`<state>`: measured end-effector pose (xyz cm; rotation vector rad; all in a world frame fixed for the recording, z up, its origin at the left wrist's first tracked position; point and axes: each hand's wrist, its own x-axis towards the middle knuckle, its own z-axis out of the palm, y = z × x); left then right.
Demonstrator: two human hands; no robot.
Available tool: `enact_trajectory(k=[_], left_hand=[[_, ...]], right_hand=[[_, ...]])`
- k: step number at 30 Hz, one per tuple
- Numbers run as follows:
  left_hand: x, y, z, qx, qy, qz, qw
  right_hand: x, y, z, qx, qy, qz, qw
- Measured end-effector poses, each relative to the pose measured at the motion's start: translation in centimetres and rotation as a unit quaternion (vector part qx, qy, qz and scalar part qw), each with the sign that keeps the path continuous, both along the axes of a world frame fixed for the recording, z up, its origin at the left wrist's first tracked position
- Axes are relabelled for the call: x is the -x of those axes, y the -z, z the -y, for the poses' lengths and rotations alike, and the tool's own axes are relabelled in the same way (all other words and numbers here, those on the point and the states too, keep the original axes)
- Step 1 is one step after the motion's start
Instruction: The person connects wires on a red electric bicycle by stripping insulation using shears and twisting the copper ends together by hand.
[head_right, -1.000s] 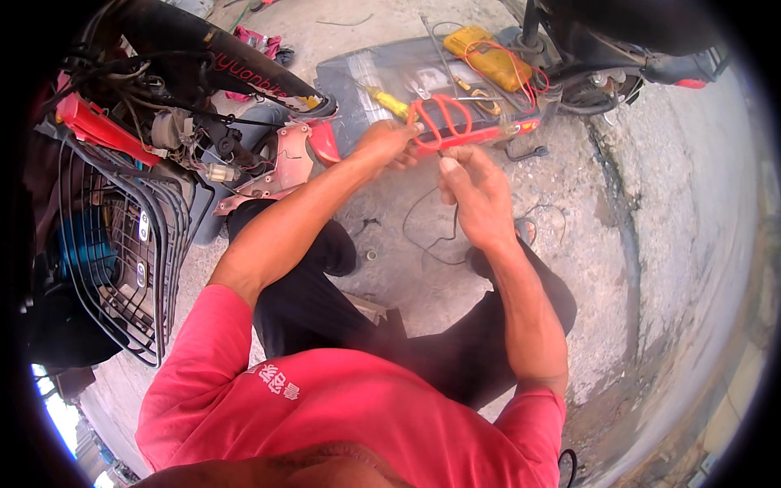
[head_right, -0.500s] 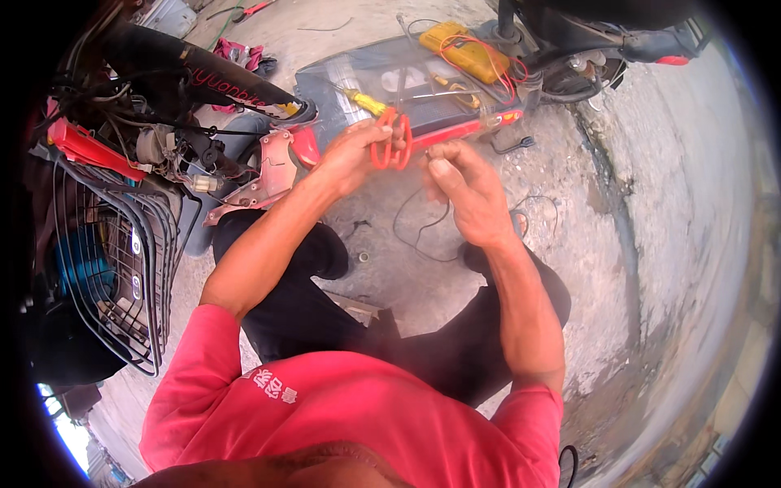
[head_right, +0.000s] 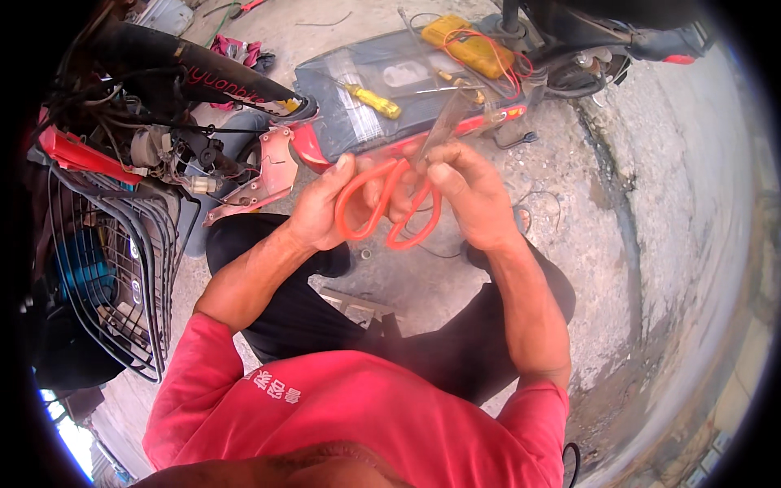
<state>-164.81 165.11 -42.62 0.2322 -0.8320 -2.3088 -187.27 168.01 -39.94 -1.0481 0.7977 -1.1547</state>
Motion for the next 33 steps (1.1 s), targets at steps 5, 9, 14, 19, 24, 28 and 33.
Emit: enact_trajectory(k=[5, 9, 14, 19, 24, 28, 33], left_hand=[[0.5, 0.2, -1.0, -0.122, -0.010, 0.063, 0.990], [0.3, 0.2, -1.5, -0.068, -0.006, 0.116, 0.991], [-0.3, 0.1, -1.3, -0.151, 0.085, 0.053, 0.984], [-0.4, 0.5, -1.0, -0.107, 0.090, 0.077, 0.987], [0.4, 2.3, -1.3, 0.130, -0.084, 0.240, 0.958], [0.7, 1.1, -1.7, 0.038, -0.012, 0.176, 0.984], [-1.4, -1.5, -0.5, -0.053, 0.054, 0.135, 0.988]], right_hand=[[0.0, 0.1, 0.6, -0.040, 0.017, 0.004, 0.999], [-0.6, -0.4, 0.6, -0.056, 0.000, -0.070, 0.996], [-1.0, 0.0, 0.9, -0.054, -0.007, -0.048, 0.997], [-1.2, -0.1, 1.2, -0.064, -0.033, -0.024, 0.997], [-1.5, 0.7, 0.9, -0.079, -0.045, -0.065, 0.994], [-1.9, 0.6, 1.0, -0.051, -0.064, -0.073, 0.994], [-1.1, -1.8, 1.7, -0.090, -0.075, -0.130, 0.985]])
